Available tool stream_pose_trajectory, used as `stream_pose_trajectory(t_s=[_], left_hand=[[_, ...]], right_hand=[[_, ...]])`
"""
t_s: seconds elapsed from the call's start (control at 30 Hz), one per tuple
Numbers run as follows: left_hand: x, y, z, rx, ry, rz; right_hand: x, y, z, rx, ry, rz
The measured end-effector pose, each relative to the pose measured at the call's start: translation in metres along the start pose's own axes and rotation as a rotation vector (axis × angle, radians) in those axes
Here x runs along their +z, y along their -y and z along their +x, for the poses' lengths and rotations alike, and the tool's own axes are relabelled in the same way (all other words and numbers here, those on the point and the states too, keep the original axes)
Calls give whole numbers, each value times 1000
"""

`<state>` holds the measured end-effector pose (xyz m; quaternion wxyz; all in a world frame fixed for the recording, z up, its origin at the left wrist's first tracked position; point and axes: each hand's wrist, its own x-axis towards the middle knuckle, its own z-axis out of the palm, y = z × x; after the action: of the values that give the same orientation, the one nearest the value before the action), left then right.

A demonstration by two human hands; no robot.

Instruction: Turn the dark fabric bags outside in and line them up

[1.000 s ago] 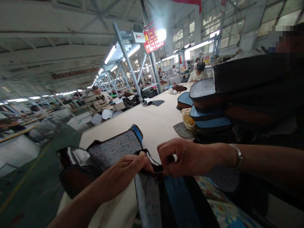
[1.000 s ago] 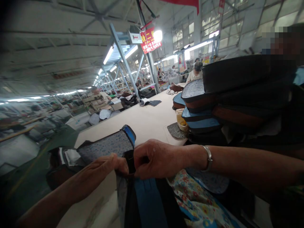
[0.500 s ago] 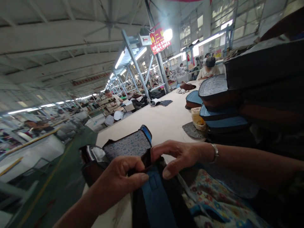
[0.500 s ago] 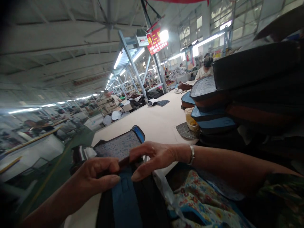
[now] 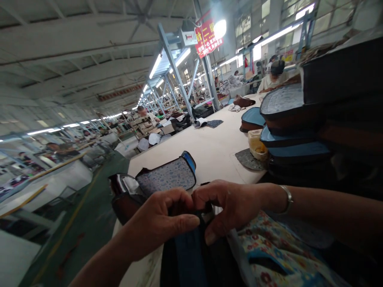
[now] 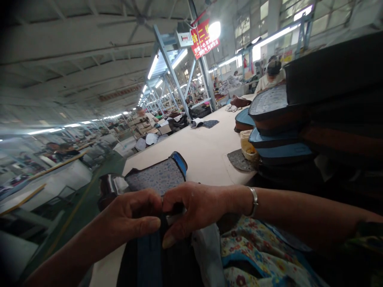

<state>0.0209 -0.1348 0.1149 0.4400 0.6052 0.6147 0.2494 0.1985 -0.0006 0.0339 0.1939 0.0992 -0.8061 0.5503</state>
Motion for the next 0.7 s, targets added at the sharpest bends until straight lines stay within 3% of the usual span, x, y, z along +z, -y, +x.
stream_pose_trajectory(t_s=[0.2, 0.37, 0.7], left_hand=[[-3, 4, 4, -25, 50, -24], [-1, 1, 8, 78, 89, 0], [3, 4, 6, 15, 88, 95]], right_hand=[[-6, 1, -3, 65, 25, 50], [-2, 7, -3, 156, -27, 187], [0, -5, -6, 133, 12, 439]])
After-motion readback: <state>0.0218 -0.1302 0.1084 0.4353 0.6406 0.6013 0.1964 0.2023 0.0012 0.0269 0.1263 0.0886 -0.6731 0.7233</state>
